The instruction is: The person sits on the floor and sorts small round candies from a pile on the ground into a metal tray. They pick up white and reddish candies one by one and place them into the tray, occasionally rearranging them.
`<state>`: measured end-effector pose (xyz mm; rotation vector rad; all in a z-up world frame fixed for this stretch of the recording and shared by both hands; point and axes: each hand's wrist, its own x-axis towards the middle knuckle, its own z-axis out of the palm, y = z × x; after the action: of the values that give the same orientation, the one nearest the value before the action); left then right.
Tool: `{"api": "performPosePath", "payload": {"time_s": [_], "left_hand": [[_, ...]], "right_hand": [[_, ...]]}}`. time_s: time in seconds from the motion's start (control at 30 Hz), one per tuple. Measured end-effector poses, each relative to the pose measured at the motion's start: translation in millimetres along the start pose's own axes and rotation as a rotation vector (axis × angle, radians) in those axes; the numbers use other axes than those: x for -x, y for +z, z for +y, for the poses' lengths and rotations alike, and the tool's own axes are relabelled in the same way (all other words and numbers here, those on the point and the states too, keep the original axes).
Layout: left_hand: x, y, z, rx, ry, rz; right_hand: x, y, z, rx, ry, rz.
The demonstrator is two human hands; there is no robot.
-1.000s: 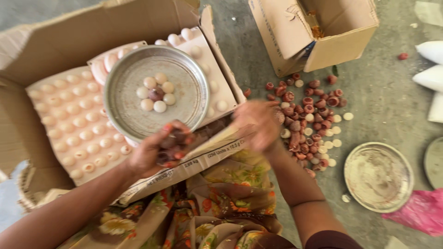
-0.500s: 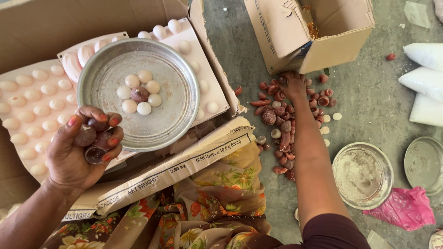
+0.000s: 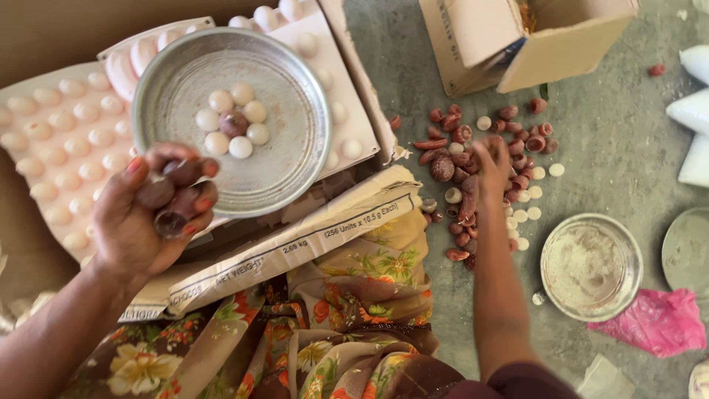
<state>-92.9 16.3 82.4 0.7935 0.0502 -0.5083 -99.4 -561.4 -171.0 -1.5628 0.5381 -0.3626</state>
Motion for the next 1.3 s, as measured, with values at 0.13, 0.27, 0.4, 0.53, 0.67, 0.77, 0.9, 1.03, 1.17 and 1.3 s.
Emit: {"api": "performPosePath", "payload": {"time_s": [0.13,0.27,0.4,0.53,0.67,0.77,0.9,1.03,1.17,1.3], "left_hand": [[-6.5,19.5,-0.9,-0.160,-0.055,0.052],[-11.9,28.9,-11.1,-0.272,-0.159,0.090],[-24.0,31.2,-32.3,-0.285,-0.225,0.028],[-22.3,24.5,-41.5,-0.364,-0.286,-0.025],[-21.9,18.6,-35.1,-0.334,-0.226,-0.013],[-21.2,10.9,-25.1,-0.344,-0.189,0.089],[-21.4,-6.1,-22.4,-0.297,-0.052,0.155],[-22.4,-14.0,-18.3,-0.233,0.022,0.161],[-23.1,-19.0,0.7,-0.198,0.157,0.182],[-20.3,-33.4,34.4,-0.214,0.274,0.361]], "right_hand": [[84.9,7.8,-26.3,-0.949,0.467,-0.142],[93.8,23.8,-84.3,-1.117,0.498,-0.449],[111.9,83.9,-168.5,-0.624,0.092,-0.574],[150.2,169.9,-245.1,-0.084,-0.596,-0.861],[180.1,242.0,-287.1,0.327,-0.812,-0.869],[186.5,276.2,-301.0,0.434,-0.847,-0.898],[184.6,302.0,-304.3,0.463,-0.849,-0.944],[171.2,317.6,-299.6,0.329,-0.835,-1.052],[126.8,334.5,-294.0,-0.025,-0.302,-1.052],[75.9,354.7,-282.6,-0.188,0.057,-1.035]]}}
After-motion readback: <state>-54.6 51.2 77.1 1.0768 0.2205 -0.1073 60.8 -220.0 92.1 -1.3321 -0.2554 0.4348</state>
